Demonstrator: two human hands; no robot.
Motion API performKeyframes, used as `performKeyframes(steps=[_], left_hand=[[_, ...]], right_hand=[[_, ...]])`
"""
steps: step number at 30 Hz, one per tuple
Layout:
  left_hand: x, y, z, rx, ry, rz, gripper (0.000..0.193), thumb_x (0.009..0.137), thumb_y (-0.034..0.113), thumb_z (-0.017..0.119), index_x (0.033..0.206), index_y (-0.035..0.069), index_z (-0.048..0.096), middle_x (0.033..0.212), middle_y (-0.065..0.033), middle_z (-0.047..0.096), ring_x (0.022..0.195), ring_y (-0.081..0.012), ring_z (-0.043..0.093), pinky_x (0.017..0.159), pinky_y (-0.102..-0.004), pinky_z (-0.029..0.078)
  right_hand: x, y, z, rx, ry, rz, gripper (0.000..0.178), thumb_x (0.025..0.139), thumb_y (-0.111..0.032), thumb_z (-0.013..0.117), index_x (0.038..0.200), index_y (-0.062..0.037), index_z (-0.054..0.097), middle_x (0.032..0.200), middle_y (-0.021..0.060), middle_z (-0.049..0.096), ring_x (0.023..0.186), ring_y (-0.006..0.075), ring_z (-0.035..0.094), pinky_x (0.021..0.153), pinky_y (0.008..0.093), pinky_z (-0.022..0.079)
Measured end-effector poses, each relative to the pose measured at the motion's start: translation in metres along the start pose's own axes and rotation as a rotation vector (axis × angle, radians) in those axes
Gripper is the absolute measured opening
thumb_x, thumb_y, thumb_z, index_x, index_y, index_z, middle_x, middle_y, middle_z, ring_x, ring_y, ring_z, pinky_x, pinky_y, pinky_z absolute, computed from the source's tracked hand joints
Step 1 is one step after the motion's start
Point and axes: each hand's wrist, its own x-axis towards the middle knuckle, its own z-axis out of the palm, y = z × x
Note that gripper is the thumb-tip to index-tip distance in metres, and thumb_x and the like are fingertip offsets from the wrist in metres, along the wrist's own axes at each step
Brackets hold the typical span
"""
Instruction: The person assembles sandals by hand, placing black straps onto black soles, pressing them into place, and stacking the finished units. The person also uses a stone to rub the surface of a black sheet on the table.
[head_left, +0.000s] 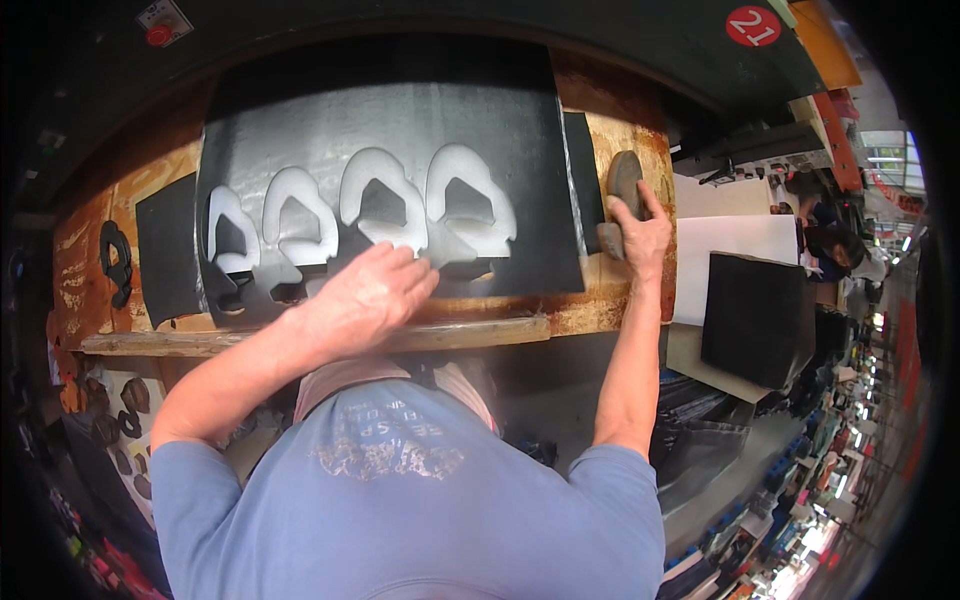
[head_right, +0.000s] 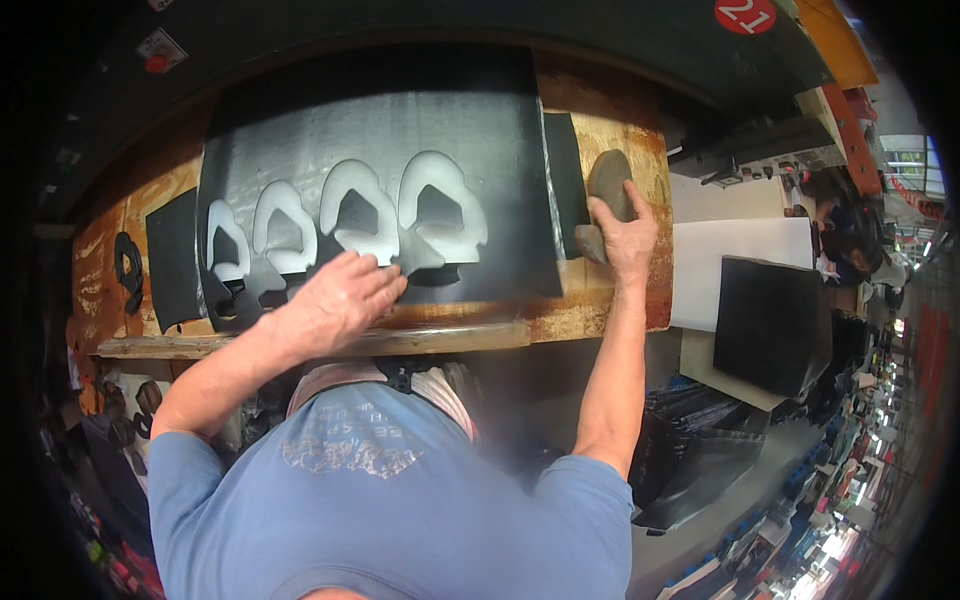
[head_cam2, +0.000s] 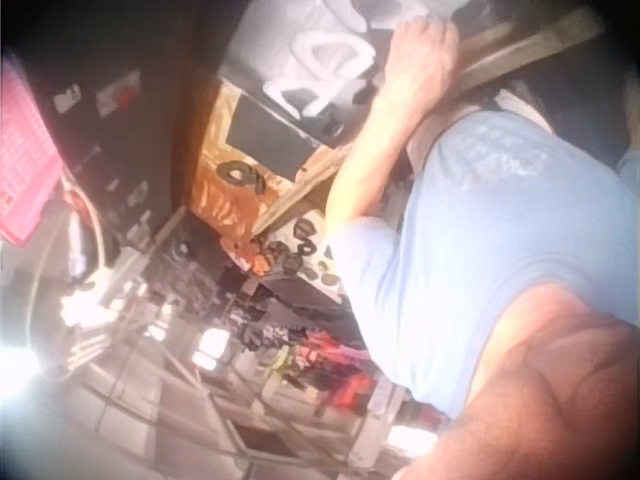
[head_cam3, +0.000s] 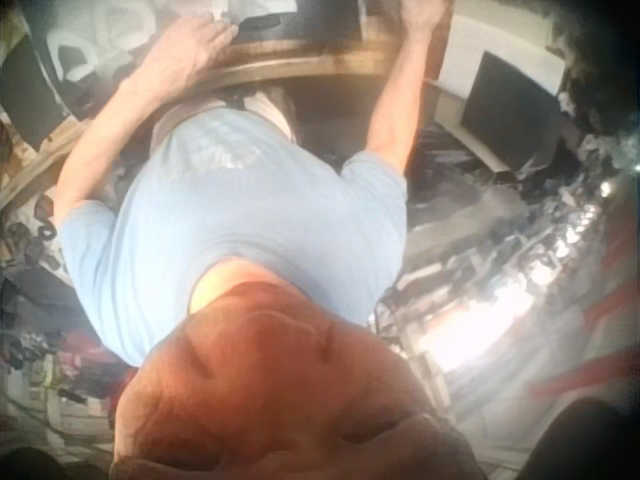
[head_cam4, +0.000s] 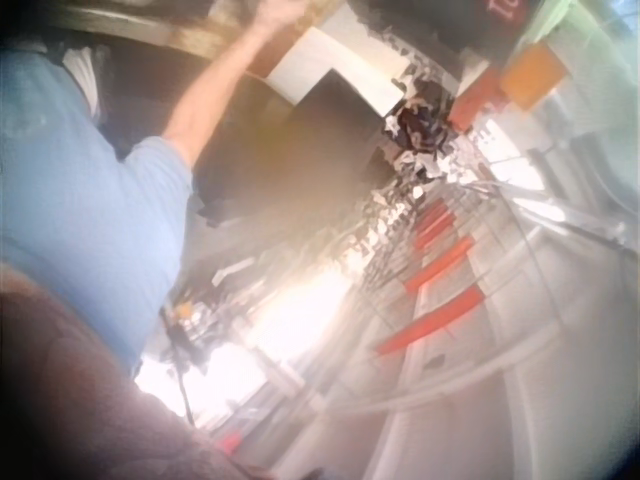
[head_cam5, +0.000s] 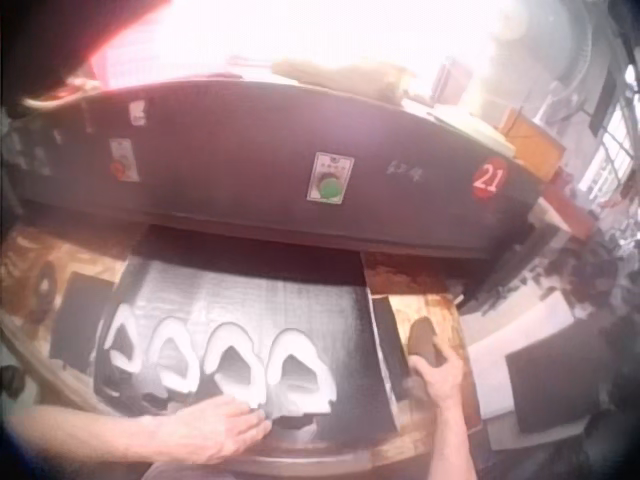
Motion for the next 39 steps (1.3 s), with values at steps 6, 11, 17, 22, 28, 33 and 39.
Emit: performKeyframes(steps=[6, 11, 17, 22, 28, 33, 39], left_hand=[[-0.020, 0.024, 0.023, -0.093, -0.121, -0.047, 0.043, 0.086, 0.013, 0.063, 0.124, -0.007, 0.066, 0.125, -0.0186, 0.068, 0.106, -0.0284, 0.062, 0.093, -0.0386, 0.049], [-0.026, 0.021, 0.029, -0.195, -0.147, -0.109, 0.044, 0.087, 0.014, 0.063, 0.126, -0.007, 0.065, 0.129, -0.0206, 0.067, 0.108, -0.0303, 0.063, 0.095, -0.0399, 0.051], [-0.024, 0.020, 0.048, -0.232, -0.136, -0.050, 0.046, 0.084, 0.015, 0.061, 0.124, -0.010, 0.064, 0.127, -0.0220, 0.067, 0.109, -0.0309, 0.063, 0.098, -0.0400, 0.051], [-0.023, 0.015, 0.043, -0.235, 0.099, -0.097, 0.014, 0.080, 0.012, 0.065, 0.086, 0.000, 0.069, 0.099, -0.0104, 0.068, 0.095, -0.0271, 0.061, 0.083, -0.0389, 0.049], [-0.136, -0.111, -0.008, 0.115, 0.709, -0.994, 0.037, 0.090, 0.008, 0.068, 0.124, -0.005, 0.066, 0.125, -0.0229, 0.068, 0.116, -0.0401, 0.065, 0.103, -0.0458, 0.051], [-0.174, -0.172, 0.006, -0.444, 0.873, -1.423, 0.043, 0.097, 0.014, 0.066, 0.135, -0.004, 0.065, 0.123, -0.0238, 0.073, 0.111, -0.0271, 0.073, 0.098, -0.0353, 0.055], [-0.158, -0.157, -0.009, -0.474, 1.019, -1.363, 0.035, 0.097, 0.008, 0.067, 0.131, -0.001, 0.070, 0.112, -0.0120, 0.076, 0.092, -0.0115, 0.067, 0.085, -0.0254, 0.053]], right_hand=[[-0.017, -0.054, -0.005, 0.079, -0.030, -0.110, 0.073, 0.078, -0.024, 0.090, 0.138, 0.0062, 0.062, 0.132, 0.0183, 0.068, 0.117, 0.0243, 0.066, 0.104, 0.0350, 0.050], [-0.031, -0.086, 0.038, -0.029, -0.140, -0.269, 0.075, 0.071, -0.027, 0.091, 0.137, 0.0002, 0.065, 0.146, 0.0225, 0.056, 0.135, 0.0341, 0.055, 0.113, 0.0445, 0.047], [-0.042, -0.124, 0.114, -0.143, -0.217, -0.397, 0.069, 0.069, -0.025, 0.090, 0.131, -0.0021, 0.069, 0.144, 0.0282, 0.056, 0.133, 0.0395, 0.056, 0.111, 0.0451, 0.047], [-0.047, -0.139, 0.185, -0.304, -0.285, -0.570, 0.066, 0.071, -0.022, 0.086, 0.132, -0.0030, 0.067, 0.143, 0.0262, 0.055, 0.128, 0.0404, 0.054, 0.107, 0.0468, 0.049], [-0.050, -0.134, 0.201, -0.440, -0.314, -0.543, 0.072, 0.074, -0.027, 0.086, 0.138, -0.0028, 0.063, 0.148, 0.0266, 0.049, 0.136, 0.0429, 0.049, 0.108, 0.0511, 0.048], [-0.051, -0.137, 0.203, -0.474, -0.288, -0.536, 0.074, 0.072, -0.026, 0.091, 0.137, -0.0027, 0.065, 0.146, 0.0256, 0.051, 0.135, 0.0414, 0.051, 0.108, 0.0501, 0.048], [-0.057, -0.134, 0.198, -0.430, -0.259, -0.477, 0.073, 0.071, -0.019, 0.092, 0.137, -0.0039, 0.065, 0.148, 0.0249, 0.054, 0.137, 0.0402, 0.052, 0.111, 0.0482, 0.047]])
